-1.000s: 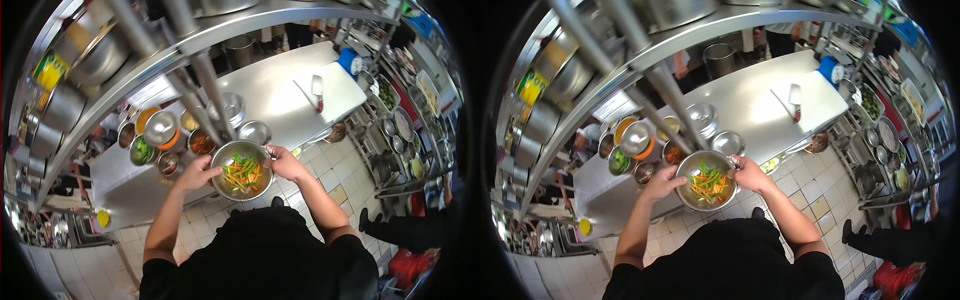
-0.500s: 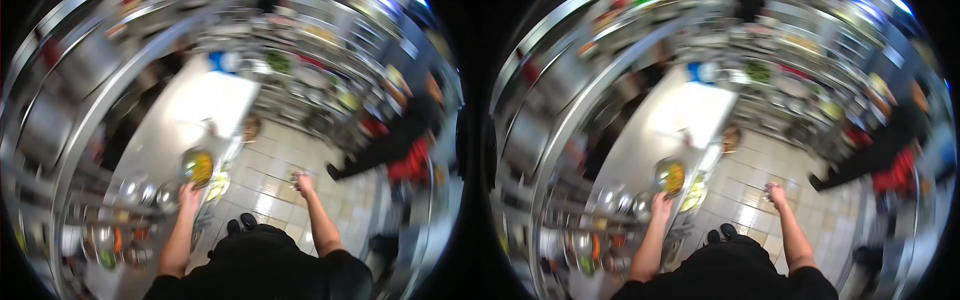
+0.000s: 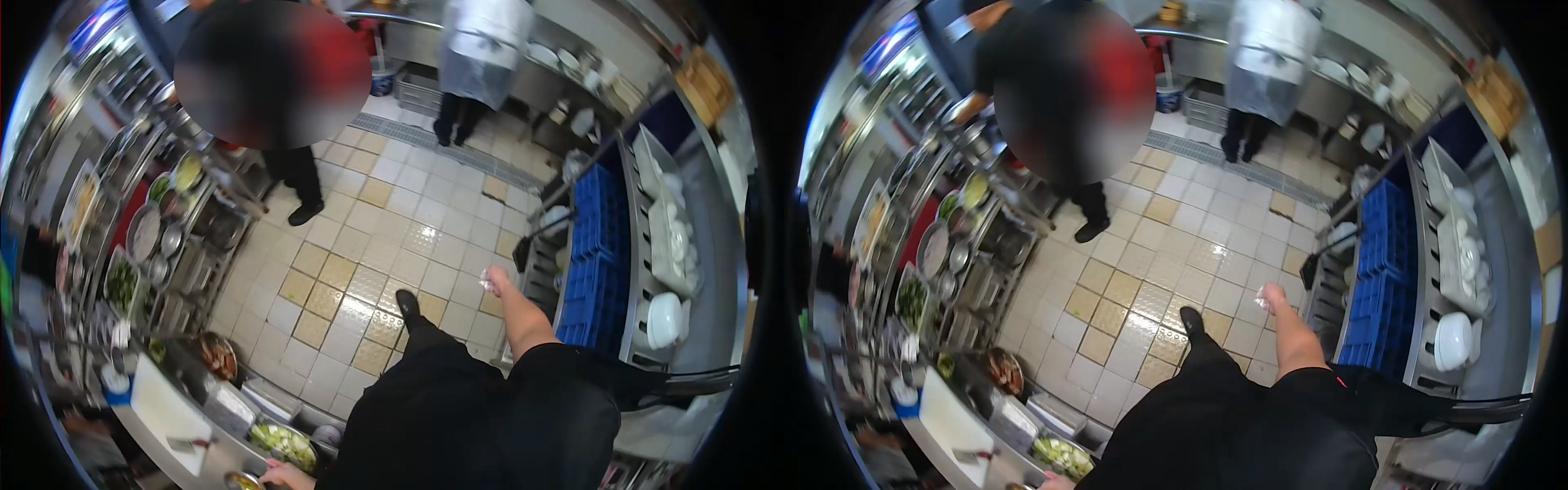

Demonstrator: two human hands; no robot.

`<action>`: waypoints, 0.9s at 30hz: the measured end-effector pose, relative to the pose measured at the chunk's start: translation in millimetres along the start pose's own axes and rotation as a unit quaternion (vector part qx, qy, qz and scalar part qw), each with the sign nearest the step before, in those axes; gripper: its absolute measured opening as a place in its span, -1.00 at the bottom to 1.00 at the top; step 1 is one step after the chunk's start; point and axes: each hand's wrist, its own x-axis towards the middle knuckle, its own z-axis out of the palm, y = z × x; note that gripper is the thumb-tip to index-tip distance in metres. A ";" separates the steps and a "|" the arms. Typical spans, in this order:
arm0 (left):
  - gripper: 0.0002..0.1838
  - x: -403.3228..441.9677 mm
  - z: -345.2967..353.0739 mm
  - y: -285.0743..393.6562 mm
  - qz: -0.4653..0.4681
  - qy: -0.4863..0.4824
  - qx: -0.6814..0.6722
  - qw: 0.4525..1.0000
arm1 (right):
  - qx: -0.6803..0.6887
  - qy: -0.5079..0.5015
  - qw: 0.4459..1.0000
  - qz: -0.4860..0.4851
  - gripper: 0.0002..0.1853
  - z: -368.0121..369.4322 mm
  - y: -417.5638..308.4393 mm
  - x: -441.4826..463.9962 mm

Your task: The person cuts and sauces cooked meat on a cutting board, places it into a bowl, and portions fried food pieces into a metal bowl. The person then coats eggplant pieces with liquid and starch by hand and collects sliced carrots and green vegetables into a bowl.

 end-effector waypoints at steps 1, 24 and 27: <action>-0.52 -4.9 -9.5 39.6 -0.056 -0.134 -0.104 0.984 | 0.108 -0.004 0.994 0.011 -0.80 -24.1 -6.4 10.8; -0.65 -248.6 -299.8 1024.3 0.243 -0.748 -0.107 0.608 | 0.342 0.071 0.931 -0.109 -0.73 -307.2 -530.4 336.8; -0.63 -302.6 -321.1 1152.5 0.309 -0.777 -0.075 0.543 | 0.273 0.124 0.948 -0.108 -0.72 -371.5 -544.3 402.0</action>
